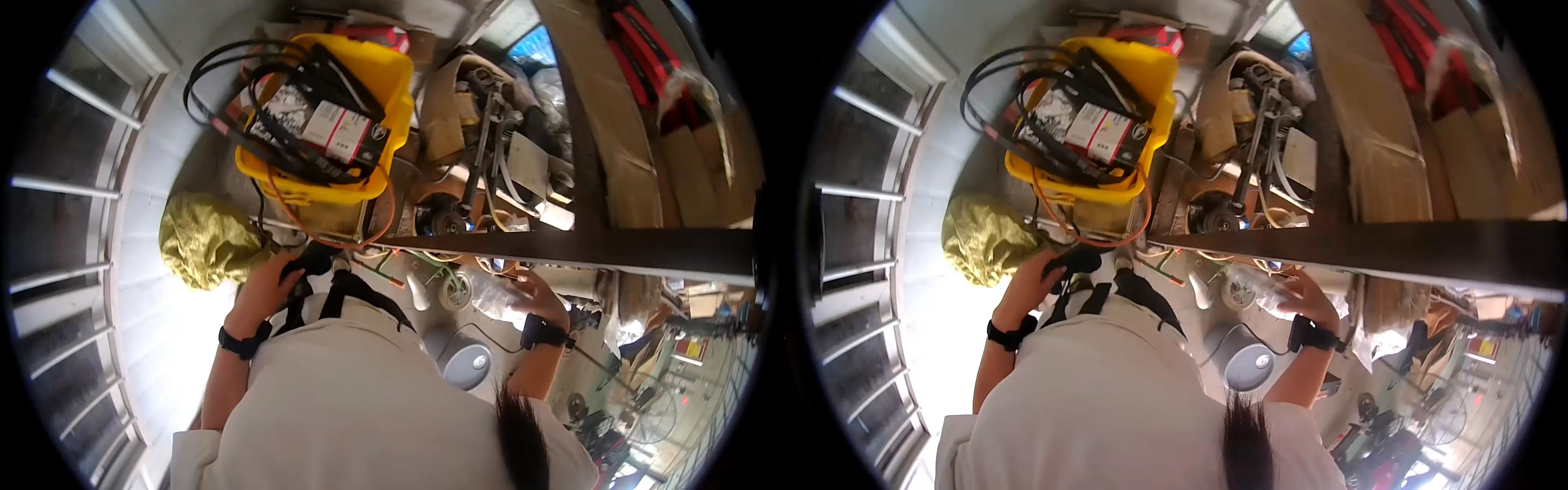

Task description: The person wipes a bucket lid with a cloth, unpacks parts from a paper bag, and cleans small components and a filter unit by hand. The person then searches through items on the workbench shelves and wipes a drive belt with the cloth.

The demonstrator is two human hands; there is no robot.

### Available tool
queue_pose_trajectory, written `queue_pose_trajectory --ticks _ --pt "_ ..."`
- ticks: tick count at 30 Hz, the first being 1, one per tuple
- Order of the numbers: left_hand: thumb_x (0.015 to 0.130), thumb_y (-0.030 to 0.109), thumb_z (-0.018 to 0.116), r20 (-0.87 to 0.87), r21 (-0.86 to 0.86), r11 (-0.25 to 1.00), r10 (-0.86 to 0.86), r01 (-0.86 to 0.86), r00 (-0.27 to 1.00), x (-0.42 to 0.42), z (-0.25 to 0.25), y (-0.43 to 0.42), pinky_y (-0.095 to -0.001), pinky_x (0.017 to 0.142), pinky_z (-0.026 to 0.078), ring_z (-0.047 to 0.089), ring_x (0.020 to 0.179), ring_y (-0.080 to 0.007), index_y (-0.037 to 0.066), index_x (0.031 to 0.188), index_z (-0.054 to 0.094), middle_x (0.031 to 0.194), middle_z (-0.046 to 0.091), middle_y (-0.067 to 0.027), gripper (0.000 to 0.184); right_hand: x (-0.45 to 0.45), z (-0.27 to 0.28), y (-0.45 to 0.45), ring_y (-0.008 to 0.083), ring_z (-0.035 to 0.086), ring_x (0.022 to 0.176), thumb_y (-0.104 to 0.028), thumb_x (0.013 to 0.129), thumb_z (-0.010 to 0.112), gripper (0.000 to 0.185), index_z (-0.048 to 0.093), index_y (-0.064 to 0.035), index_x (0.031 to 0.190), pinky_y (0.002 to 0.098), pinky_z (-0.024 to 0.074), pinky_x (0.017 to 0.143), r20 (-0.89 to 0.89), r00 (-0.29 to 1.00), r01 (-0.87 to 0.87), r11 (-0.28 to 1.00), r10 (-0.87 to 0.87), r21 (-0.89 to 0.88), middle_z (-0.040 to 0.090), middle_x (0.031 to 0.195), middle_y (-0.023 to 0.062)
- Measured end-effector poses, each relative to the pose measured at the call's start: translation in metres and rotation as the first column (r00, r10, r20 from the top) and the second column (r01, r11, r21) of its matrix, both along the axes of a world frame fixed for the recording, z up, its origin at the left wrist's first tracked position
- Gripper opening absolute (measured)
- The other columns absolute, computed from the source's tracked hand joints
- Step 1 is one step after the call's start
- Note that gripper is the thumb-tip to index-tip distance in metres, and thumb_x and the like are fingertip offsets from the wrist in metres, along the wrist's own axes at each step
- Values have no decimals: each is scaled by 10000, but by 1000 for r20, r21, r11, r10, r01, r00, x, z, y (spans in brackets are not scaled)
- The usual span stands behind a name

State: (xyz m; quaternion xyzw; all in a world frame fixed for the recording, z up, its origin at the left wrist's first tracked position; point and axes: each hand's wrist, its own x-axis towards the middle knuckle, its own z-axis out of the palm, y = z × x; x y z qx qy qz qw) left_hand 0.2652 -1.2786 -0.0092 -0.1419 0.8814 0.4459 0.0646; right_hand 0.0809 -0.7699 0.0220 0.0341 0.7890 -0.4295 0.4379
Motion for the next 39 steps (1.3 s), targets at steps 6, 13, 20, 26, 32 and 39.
queue_pose_trajectory --ticks 6,13,20,26,32,39 --pt "865 153 616 105 11 994 105 -107 989 14 -5 8 -380 696 463 596 795 -345 -2 1029 565 873 624 -193 231 -54 -117 -7 201 559 958 -80 801 679 337 550 5 1101 322 453 849 -784 437 365 883 -442 -294 592 1115 119" --pt "870 173 602 54 -59 973 224 -221 973 15 1 21 -439 710 460 574 860 -404 8 1031 539 895 610 -200 239 -209 -172 -38 372 547 1037 -489 593 781 849 480 0 1217 463 430 876 -849 415 812 554 -326 185 573 1145 216" --pt "869 166 603 45 -89 924 378 -373 925 28 3 20 -443 702 457 579 837 -406 13 1014 546 877 616 -209 218 -257 -223 -17 395 502 1107 -565 548 789 966 407 24 1211 524 447 888 -826 563 748 426 -2 509 472 1219 255" --pt "867 168 609 -56 -125 906 400 -404 915 32 3 18 -440 693 454 580 830 -406 10 1010 544 865 616 -219 223 -251 -242 -20 401 475 1104 -493 640 767 839 424 18 1210 519 420 900 -959 272 842 461 82 278 462 1201 243" --pt "870 171 612 -39 -79 916 392 -394 919 20 16 4 -418 675 462 586 814 -399 8 1010 546 859 616 -213 225 -125 -169 -61 253 582 816 -178 830 610 251 585 13 991 373 460 755 -894 439 359 897 83 260 614 885 142" --pt "880 182 605 -50 23 951 308 -307 950 6 18 -23 -390 701 474 595 806 -379 4 1025 562 869 620 -201 234 14 -107 -84 120 640 773 -78 811 620 162 631 -58 972 254 506 697 -227 844 -463 873 487 152 670 861 52"
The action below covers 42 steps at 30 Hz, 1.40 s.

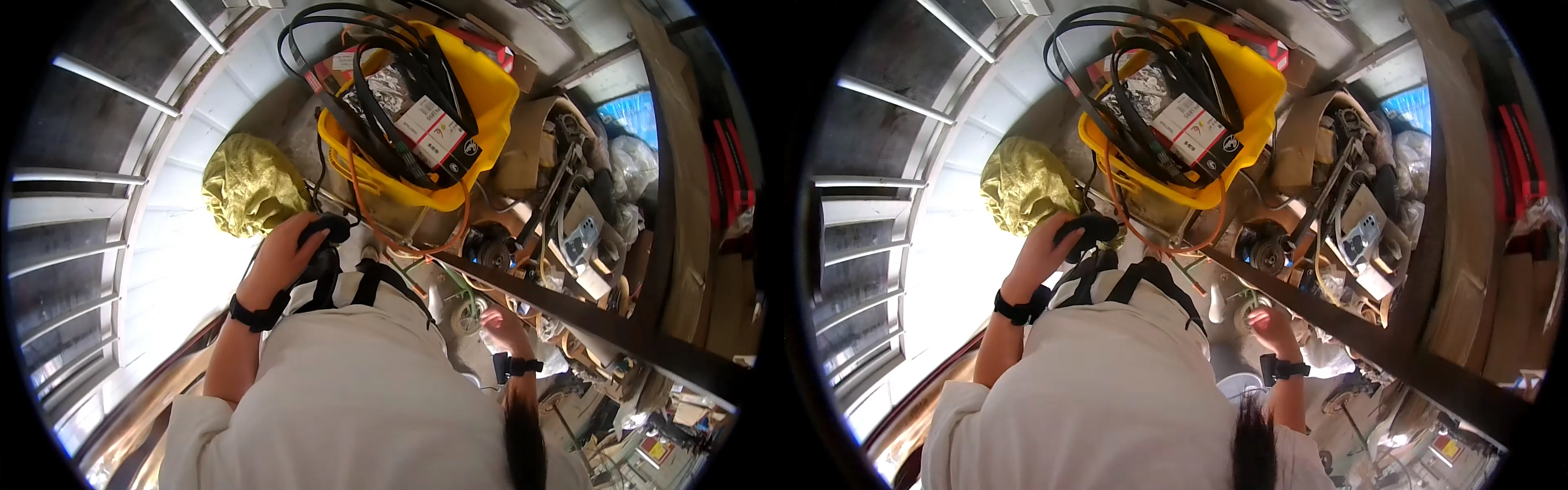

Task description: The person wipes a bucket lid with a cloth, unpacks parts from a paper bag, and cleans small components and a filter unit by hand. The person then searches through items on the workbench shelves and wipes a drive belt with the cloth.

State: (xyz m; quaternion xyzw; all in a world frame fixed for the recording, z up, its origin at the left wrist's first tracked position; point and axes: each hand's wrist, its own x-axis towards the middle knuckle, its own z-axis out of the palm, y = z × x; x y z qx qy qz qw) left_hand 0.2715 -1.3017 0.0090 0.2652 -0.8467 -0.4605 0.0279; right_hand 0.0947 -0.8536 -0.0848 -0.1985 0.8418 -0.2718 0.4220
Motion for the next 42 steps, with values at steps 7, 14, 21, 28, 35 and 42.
queue_pose_trajectory --ticks 7,14,21,28,35,42 --pt "867 176 620 24 36 994 -100 99 995 6 5 -14 -391 707 478 602 816 -369 5 1045 571 893 632 -197 251 6 133 -221 218 631 923 -82 802 634 249 597 -56 1046 315 494 815 -283 959 -129 879 -7 -460 637 1022 117" --pt "861 191 632 -24 3 994 -113 113 993 38 17 -30 -393 707 481 607 828 -361 14 1043 585 913 635 -191 258 -125 29 -324 412 584 966 -262 630 771 646 475 8 1136 440 468 862 -760 642 -184 983 102 -24 594 999 204" --pt "862 178 639 -14 27 999 -24 24 1000 68 7 -47 -364 658 485 620 757 -315 8 1035 577 855 632 -183 251 -142 41 -314 342 630 939 -243 633 765 652 469 -20 1170 420 503 783 -518 782 214 929 -347 -300 613 1082 204" --pt "855 202 652 -70 40 999 35 -33 997 69 6 -54 -373 665 491 619 764 -346 15 1038 567 855 630 -187 276 -74 147 -307 269 632 985 -217 904 574 410 502 54 1204 354 499 872 400 836 524 335 -375 -783 623 1106 175" --pt "840 265 688 -280 131 991 55 -19 958 50 39 -51 -304 765 480 627 851 -221 63 1208 501 933 640 -131 460 21 156 -312 332 520 1180 -382 897 505 646 346 64 1337 415 402 1023 563 815 475 398 138 -785 514 1260 249" --pt "918 282 607 -208 594 804 189 -30 960 32 25 -44 -261 806 453 545 902 -88 25 1205 508 1000 605 -35 398 92 144 -353 182 581 962 -277 844 680 518 475 -20 1245 321 455 864 -27 979 -168 723 202 -670 606 1059 102"
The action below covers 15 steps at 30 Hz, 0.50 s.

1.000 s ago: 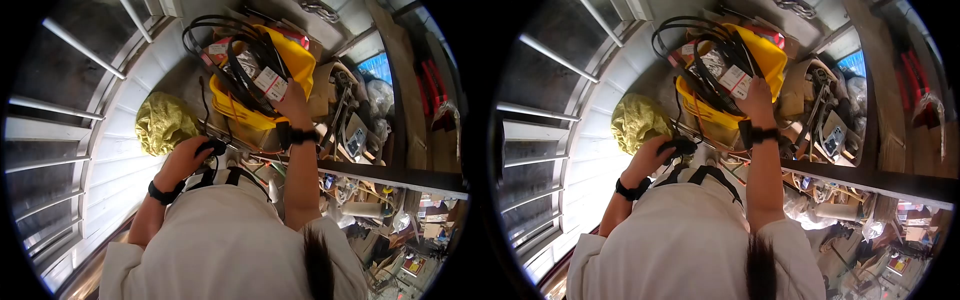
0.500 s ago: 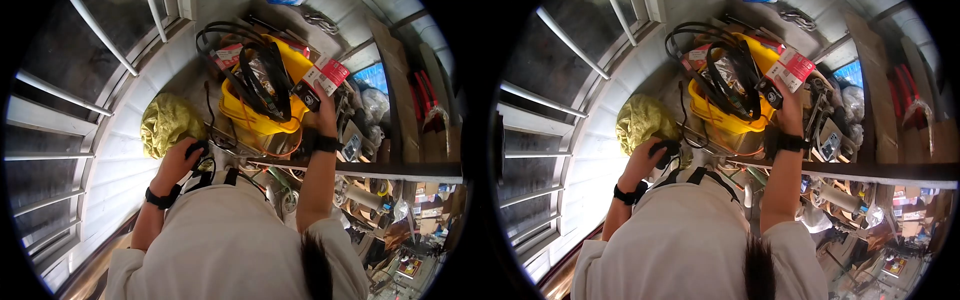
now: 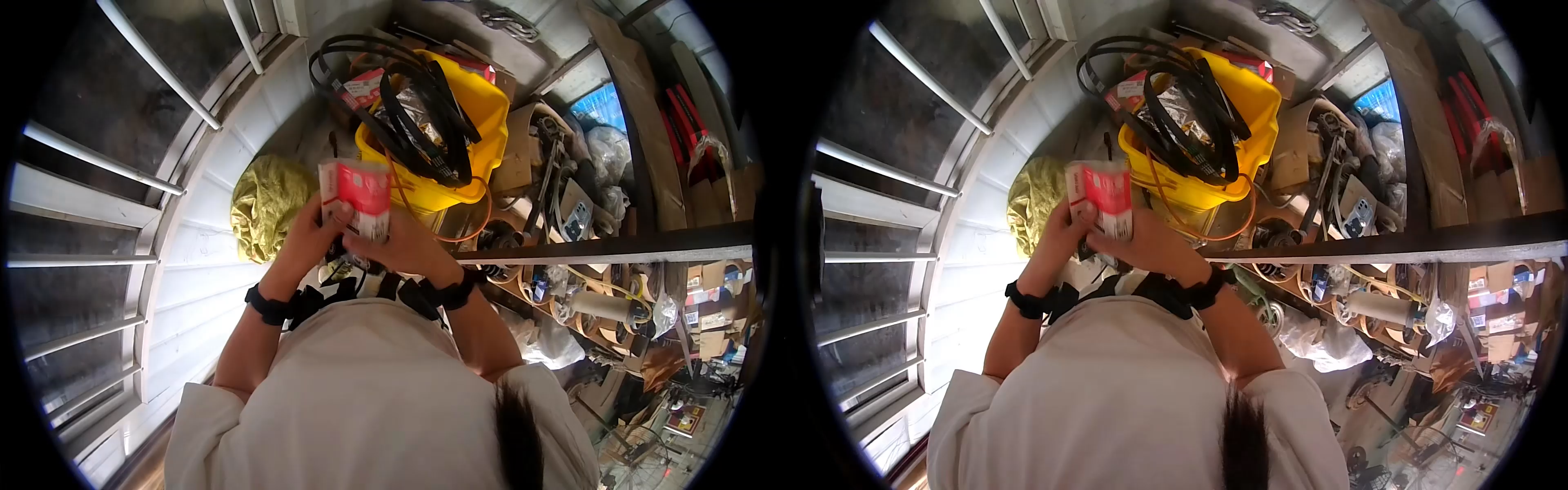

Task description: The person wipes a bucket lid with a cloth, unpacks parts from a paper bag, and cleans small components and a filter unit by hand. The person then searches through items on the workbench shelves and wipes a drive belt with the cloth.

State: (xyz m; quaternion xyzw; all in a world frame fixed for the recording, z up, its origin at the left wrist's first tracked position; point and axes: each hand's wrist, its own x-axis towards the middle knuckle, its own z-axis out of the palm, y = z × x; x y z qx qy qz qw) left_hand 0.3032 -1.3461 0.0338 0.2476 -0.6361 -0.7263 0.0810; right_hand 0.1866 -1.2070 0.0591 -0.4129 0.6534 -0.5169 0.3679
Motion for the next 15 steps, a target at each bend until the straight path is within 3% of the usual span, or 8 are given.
queue_pose_trajectory --ticks 2,4,6,8,11,14,15 --pt "930 274 588 -61 -70 997 38 -43 997 -1 -3 -1 -266 799 457 552 887 -98 19 1198 510 979 613 -42 377 6 -21 -7 188 580 928 -296 856 665 537 446 -3 1250 314 465 831 53 945 326 932 -322 -157 603 1012 116" --pt "942 264 566 -112 -211 977 7 -31 994 2 -3 2 -272 793 461 559 875 -109 12 1186 515 966 620 -51 354 3 -32 -16 176 583 887 -298 879 638 497 442 4 1220 292 472 787 -153 897 353 880 -415 -316 595 968 119" --pt "955 252 542 -144 -419 907 -104 34 984 5 2 12 -277 790 464 568 867 -121 2 1170 521 959 626 -61 330 3 -33 -22 171 587 849 -300 892 621 447 455 6 1172 280 476 747 -157 868 395 846 -471 -359 590 942 123" --pt "958 246 535 -99 -330 942 -105 67 989 9 5 11 -280 793 465 574 871 -131 -5 1159 524 960 631 -70 322 3 -21 -27 175 595 814 -302 896 615 391 485 2 1107 275 477 712 24 878 464 840 -478 -282 588 934 127" --pt "960 232 531 -91 -229 973 -66 44 994 14 12 9 -281 796 469 580 881 -133 -4 1147 533 966 639 -75 301 -23 -36 -30 192 597 772 -302 889 618 339 520 -15 1039 301 475 698 22 932 362 931 -361 -42 595 912 130" --pt "953 235 546 -92 -157 985 52 -66 994 23 10 5 -280 799 473 584 892 -130 1 1146 541 974 645 -75 303 -60 -51 -33 244 613 758 -297 867 637 318 556 -17 996 321 477 685 -113 828 480 799 -549 -362 610 848 136" --pt "950 239 553 -87 -133 985 97 -108 991 27 7 3 -280 800 475 586 895 -129 3 1147 542 976 646 -75 308 -78 -59 -30 226 621 769 -271 880 623 303 558 -18 1033 307 479 692 -436 661 469 790 -611 -395 622 845 124"
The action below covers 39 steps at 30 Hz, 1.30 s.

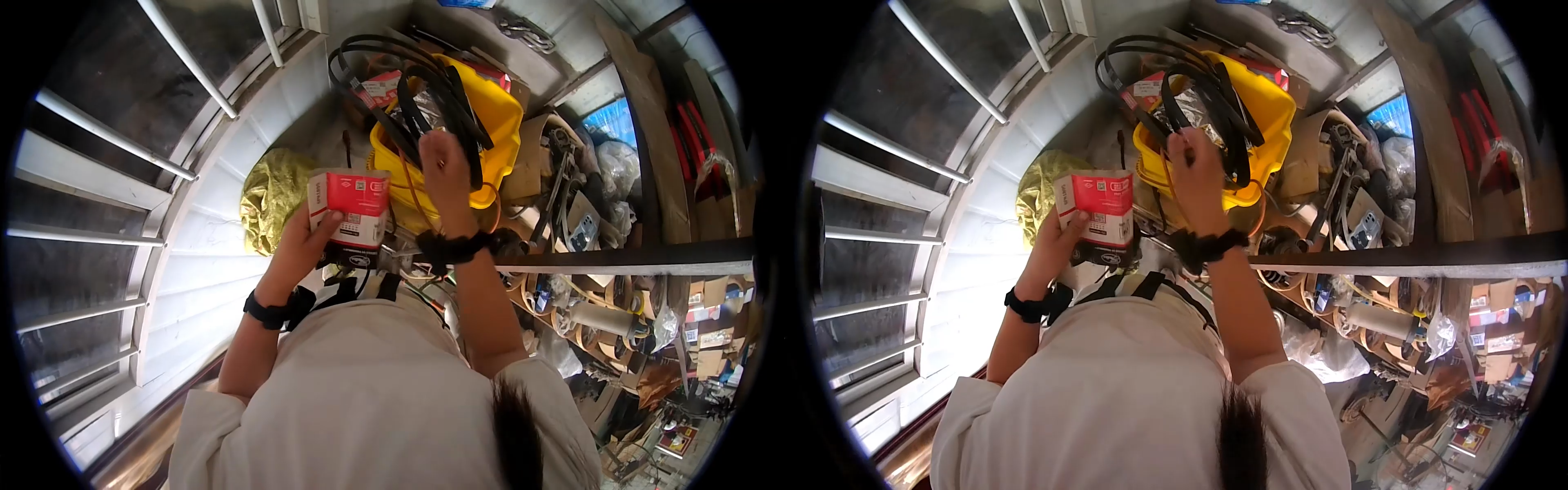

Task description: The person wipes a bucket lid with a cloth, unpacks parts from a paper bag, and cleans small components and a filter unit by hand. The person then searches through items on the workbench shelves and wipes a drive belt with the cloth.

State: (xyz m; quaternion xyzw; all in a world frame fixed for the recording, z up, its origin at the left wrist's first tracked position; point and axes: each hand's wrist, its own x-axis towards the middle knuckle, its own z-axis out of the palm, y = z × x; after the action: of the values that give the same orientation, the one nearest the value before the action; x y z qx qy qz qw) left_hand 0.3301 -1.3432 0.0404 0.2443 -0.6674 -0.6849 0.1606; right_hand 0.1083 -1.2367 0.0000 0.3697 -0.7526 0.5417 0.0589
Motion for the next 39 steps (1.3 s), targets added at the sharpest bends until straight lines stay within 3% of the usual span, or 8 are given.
queue_pose_trajectory --ticks 2,5,8,12,22,26,35,39 --pt "940 254 573 57 -31 998 49 -47 997 9 -7 -6 -279 804 477 587 904 -127 4 1155 542 990 645 -76 331 -37 -18 13 189 638 790 -219 907 595 285 562 -19 1107 281 483 704 -614 772 339 924 -166 177 644 839 101" --pt "926 274 596 90 -55 993 110 -105 990 20 -19 -16 -279 807 478 590 909 -126 1 1162 541 998 645 -77 364 -60 -40 33 233 655 754 -189 870 626 344 556 8 1144 298 491 696 -113 993 89 741 -17 665 652 807 146" --pt "927 306 593 125 -73 986 158 -150 979 29 -24 -24 -276 806 478 589 905 -126 -3 1162 544 1001 645 -77 391 -63 -30 40 200 649 743 -160 883 607 307 558 30 1118 294 493 694 118 989 49 954 -88 296 657 800 135" --pt "944 321 563 155 -20 974 226 -225 962 34 -29 -29 -270 816 470 577 924 -118 -10 1166 538 1018 638 -79 399 -62 23 56 144 626 768 -116 931 561 197 577 25 1069 259 469 751 445 891 10 976 90 -218 655 834 59" --pt "960 291 542 -211 -13 986 161 -167 964 -25 -20 -65 -254 847 441 543 956 -96 -5 1161 528 1049 612 -42 357 -47 110 100 144 476 762 -77 948 497 116 556 21 927 290 413 779 178 955 -96 816 236 -570 529 807 67" --pt "952 279 559 -152 -76 984 150 -163 977 -54 -55 -72 -250 822 445 548 919 -93 9 1132 550 1006 621 -35 324 -32 96 96 139 566 782 -108 950 536 129 573 8 996 284 465 757 148 987 105 937 -58 -334 600 814 48" --pt "920 256 586 277 -7 1000 -8 10 961 -41 -157 -62 -278 761 459 570 851 -118 -1 1107 568 957 638 -73 319 -40 -10 74 107 600 794 -180 916 597 290 560 25 1117 242 468 730 441 894 32 992 -81 119 641 842 55" --pt "909 251 602 240 -72 997 36 -19 970 -31 -188 -76 -316 756 458 575 821 -159 7 1087 572 938 638 -95 304 -30 -11 63 280 595 889 -234 864 631 390 543 22 1144 347 459 818 188 976 40 933 -114 359 618 955 168"
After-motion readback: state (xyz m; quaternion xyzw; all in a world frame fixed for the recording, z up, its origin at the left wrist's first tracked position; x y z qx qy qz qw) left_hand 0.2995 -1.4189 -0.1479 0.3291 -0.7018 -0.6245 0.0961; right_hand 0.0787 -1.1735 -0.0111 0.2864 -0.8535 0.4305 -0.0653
